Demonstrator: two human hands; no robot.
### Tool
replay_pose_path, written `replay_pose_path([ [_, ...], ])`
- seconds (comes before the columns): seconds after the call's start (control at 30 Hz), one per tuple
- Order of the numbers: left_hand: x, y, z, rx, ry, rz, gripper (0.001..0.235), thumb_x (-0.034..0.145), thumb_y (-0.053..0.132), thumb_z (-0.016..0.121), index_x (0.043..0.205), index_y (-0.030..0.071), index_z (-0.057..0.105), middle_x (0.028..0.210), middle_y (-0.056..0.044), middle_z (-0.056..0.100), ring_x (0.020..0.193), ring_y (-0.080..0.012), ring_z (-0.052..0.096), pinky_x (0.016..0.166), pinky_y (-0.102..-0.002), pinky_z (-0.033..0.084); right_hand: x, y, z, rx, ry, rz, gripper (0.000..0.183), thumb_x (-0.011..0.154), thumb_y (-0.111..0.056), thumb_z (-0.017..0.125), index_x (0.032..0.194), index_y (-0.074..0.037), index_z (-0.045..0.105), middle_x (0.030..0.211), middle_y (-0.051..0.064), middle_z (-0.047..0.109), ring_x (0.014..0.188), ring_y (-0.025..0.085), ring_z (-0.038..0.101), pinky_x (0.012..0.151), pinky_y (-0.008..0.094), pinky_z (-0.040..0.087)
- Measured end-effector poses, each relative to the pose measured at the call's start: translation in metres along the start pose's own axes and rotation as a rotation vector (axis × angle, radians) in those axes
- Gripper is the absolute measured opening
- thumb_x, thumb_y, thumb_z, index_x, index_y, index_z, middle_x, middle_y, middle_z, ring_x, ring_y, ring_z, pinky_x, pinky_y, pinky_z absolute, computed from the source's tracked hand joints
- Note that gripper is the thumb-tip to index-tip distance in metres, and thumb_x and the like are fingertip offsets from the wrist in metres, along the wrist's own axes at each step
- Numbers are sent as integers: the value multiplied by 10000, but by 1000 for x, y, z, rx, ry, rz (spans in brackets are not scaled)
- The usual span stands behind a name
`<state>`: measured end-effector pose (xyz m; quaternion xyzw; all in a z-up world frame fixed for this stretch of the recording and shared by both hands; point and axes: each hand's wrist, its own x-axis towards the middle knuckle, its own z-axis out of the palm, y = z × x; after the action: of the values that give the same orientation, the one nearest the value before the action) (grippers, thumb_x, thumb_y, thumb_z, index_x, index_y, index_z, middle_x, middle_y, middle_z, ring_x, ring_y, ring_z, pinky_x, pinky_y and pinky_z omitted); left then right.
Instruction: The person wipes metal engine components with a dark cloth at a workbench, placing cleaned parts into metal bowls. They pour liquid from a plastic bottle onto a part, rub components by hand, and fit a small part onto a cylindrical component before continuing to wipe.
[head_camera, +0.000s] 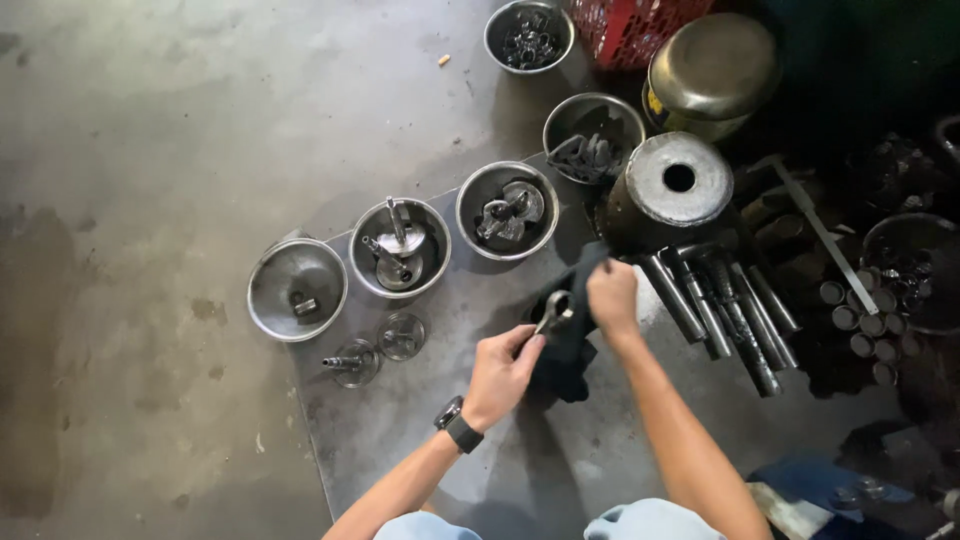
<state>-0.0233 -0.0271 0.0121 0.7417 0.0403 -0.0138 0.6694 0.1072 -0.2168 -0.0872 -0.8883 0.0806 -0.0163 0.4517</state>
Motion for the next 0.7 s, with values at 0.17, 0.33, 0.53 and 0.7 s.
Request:
replay_pose_path([
  [0.17,4,22,-11,58,48,15,176,978,116,664,1043,-40,713,660,-7,536,628,-56,454,544,-288,411,-24,-21,-30,702,-201,-8,205,970,-124,630,1072,21,733,941,172,717,808,94,636,755,322,526],
  [0.33,7,34,-15,430,-8,491,175,994,114,621,1047,-49,655,806,-144,597,738,-160,535,616,-373,451,-47,-59,-38,248,-178,-527,284,799,-12,713,1083,-6,695,991,169,752,895,243,738,808,338,561],
  [0.53,9,-23,-11,-22,-73,-146,334,1106,211,572,952,-75,650,650,-217,546,526,-359,493,544,-453,398,-62,-64,-35,224,-151,-427,261,821,-25,698,1081,-37,726,954,118,759,813,204,750,736,323,576],
  [0.7,26,27,-38,407,-203,520,193,1025,173,634,1043,-14,674,745,-145,600,660,-329,598,588,-402,477,-64,-53,-27,766,-276,-74,126,887,-43,725,1011,-28,735,948,27,740,859,127,665,771,294,567],
])
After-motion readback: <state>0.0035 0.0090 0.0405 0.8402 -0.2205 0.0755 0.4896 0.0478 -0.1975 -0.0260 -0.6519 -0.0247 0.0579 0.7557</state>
